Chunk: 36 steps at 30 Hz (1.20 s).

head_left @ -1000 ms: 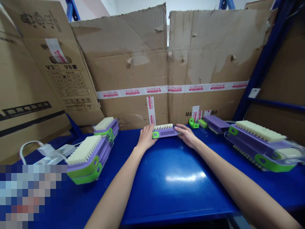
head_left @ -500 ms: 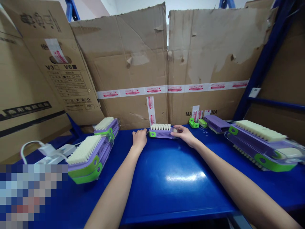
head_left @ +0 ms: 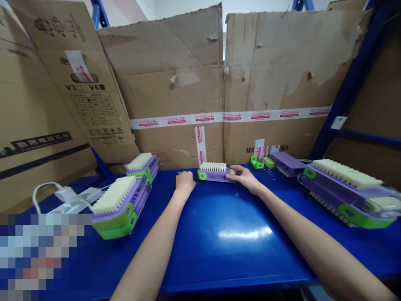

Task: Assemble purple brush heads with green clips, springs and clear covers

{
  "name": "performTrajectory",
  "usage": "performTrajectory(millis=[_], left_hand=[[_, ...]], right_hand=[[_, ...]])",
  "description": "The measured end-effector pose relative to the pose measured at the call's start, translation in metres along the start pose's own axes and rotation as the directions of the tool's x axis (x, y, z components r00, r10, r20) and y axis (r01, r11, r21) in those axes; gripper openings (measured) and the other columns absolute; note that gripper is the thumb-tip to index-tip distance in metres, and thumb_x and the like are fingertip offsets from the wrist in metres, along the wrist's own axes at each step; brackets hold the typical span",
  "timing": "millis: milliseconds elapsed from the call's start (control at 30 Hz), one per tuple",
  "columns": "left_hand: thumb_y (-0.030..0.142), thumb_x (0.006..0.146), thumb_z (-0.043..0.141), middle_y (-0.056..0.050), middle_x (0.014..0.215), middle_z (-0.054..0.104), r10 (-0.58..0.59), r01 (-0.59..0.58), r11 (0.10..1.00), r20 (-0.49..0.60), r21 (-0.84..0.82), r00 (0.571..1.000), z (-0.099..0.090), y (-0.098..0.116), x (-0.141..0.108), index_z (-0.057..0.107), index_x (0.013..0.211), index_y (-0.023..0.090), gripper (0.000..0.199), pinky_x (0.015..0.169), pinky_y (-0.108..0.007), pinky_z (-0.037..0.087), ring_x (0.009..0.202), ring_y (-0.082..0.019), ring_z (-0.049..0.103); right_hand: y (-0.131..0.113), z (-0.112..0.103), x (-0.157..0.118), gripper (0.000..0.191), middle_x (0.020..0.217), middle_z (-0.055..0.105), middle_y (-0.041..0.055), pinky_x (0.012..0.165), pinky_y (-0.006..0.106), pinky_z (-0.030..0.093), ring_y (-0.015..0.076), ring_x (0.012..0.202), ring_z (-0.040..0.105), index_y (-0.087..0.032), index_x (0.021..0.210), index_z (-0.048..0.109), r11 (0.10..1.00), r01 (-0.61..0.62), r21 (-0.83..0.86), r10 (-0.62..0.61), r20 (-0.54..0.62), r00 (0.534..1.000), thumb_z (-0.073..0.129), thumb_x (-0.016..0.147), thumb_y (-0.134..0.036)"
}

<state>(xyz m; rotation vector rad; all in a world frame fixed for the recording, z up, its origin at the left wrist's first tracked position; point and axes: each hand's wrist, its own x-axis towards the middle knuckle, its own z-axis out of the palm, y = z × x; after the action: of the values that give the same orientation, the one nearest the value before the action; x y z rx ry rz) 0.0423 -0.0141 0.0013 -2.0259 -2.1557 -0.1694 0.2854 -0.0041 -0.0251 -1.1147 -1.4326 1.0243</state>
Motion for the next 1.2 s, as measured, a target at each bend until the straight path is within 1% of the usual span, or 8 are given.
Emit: performTrajectory(millis=[233, 433, 633, 800, 867, 933, 1067, 1200], left_hand=[[0.020, 0.086, 0.044, -0.014, 0.114, 0.058, 0.065, -0.059, 0.997, -0.123, 0.055, 0.990, 0.001, -0.009, -0.002, 0.067, 0.099, 0.020, 0.026, 0.086, -0.040, 0.042, 0.111, -0.029, 0.050], [0.025, 0.090, 0.040, -0.014, 0.106, 0.064, 0.061, -0.062, 0.997, -0.015, -0.045, 0.998, 0.001, -0.014, 0.000, 0.057, 0.111, 0.018, 0.028, 0.078, -0.037, 0.045, 0.099, -0.027, 0.061], [0.020, 0.087, 0.040, -0.019, 0.107, 0.064, -0.089, 0.087, 0.996, -0.049, -0.024, 0.995, 0.004, -0.012, 0.000, 0.055, 0.116, 0.013, 0.034, 0.074, -0.037, 0.045, 0.101, -0.030, 0.060], [0.024, 0.089, 0.034, -0.022, 0.106, 0.061, -0.126, 0.130, 0.991, -0.184, 0.012, 0.975, 0.003, -0.013, -0.001, 0.058, 0.107, 0.009, 0.034, 0.079, -0.043, 0.041, 0.102, -0.033, 0.055], [0.036, 0.092, 0.028, -0.022, 0.107, 0.060, -0.054, 0.060, 0.998, -0.289, 0.011, 0.956, -0.003, -0.010, -0.003, 0.057, 0.110, 0.009, 0.043, 0.082, -0.046, 0.039, 0.103, -0.034, 0.052], [0.049, 0.092, 0.027, -0.020, 0.112, 0.058, 0.096, -0.098, 0.995, -0.355, 0.012, 0.930, -0.010, -0.004, -0.007, 0.054, 0.117, 0.012, 0.053, 0.087, -0.046, 0.036, 0.107, -0.033, 0.050], [0.065, 0.082, 0.042, -0.015, 0.125, 0.053, 0.413, -0.438, 0.899, -0.321, -0.009, 0.853, -0.017, 0.012, -0.016, 0.048, 0.126, 0.019, 0.063, 0.100, -0.043, 0.028, 0.117, -0.031, 0.044], [0.068, 0.071, 0.058, -0.013, 0.126, 0.054, 0.477, -0.505, 0.859, -0.234, -0.080, 0.847, -0.016, 0.017, -0.016, 0.044, 0.130, 0.020, 0.078, 0.097, -0.040, 0.033, 0.116, -0.031, 0.047]], right_hand=[[-0.001, 0.000, 0.000, 0.059, 0.101, 0.067, 0.0067, 0.086, 0.034, 0.048, 0.0177, 0.090, 0.062, -0.015, 0.108, 0.059, 1.000, 0.003, -0.015, -0.003, 0.003, 1.000, 0.081, 0.057, -0.033], [0.002, -0.001, 0.001, 0.060, 0.104, 0.067, 0.0079, 0.085, 0.035, 0.050, 0.0197, 0.092, 0.063, -0.015, 0.112, 0.058, 0.999, 0.027, -0.046, -0.026, 0.025, 0.999, 0.079, 0.060, -0.037], [0.005, -0.005, -0.001, 0.069, 0.121, 0.060, 0.0116, 0.100, 0.042, 0.040, 0.0261, 0.110, 0.056, -0.016, 0.117, 0.058, 0.898, 0.187, -0.399, -0.177, 0.062, 0.982, 0.081, 0.056, -0.040], [0.007, -0.007, -0.001, 0.080, 0.126, 0.058, 0.0130, 0.102, 0.043, 0.038, 0.0279, 0.117, 0.053, -0.017, 0.131, 0.049, 0.858, 0.201, -0.473, -0.177, 0.097, 0.980, 0.077, 0.061, -0.044], [0.007, -0.006, -0.001, 0.082, 0.126, 0.058, 0.0135, 0.102, 0.043, 0.038, 0.0284, 0.117, 0.053, -0.016, 0.133, 0.048, 0.850, 0.213, -0.482, -0.187, 0.103, 0.977, 0.076, 0.062, -0.045], [0.006, -0.004, -0.001, 0.082, 0.126, 0.058, 0.0128, 0.102, 0.044, 0.038, 0.0287, 0.117, 0.053, -0.018, 0.133, 0.048, 0.849, 0.227, -0.478, -0.198, 0.111, 0.974, 0.077, 0.062, -0.044], [0.000, 0.003, -0.005, 0.080, 0.124, 0.060, 0.0105, 0.101, 0.045, 0.038, 0.0285, 0.115, 0.055, -0.022, 0.132, 0.049, 0.864, 0.249, -0.437, -0.202, 0.152, 0.967, 0.078, 0.060, -0.040], [-0.006, 0.009, -0.009, 0.077, 0.129, 0.056, 0.0111, 0.102, 0.043, 0.039, 0.0278, 0.116, 0.054, -0.020, 0.130, 0.051, 0.867, 0.283, -0.410, -0.215, 0.205, 0.955, 0.078, 0.060, -0.038]])
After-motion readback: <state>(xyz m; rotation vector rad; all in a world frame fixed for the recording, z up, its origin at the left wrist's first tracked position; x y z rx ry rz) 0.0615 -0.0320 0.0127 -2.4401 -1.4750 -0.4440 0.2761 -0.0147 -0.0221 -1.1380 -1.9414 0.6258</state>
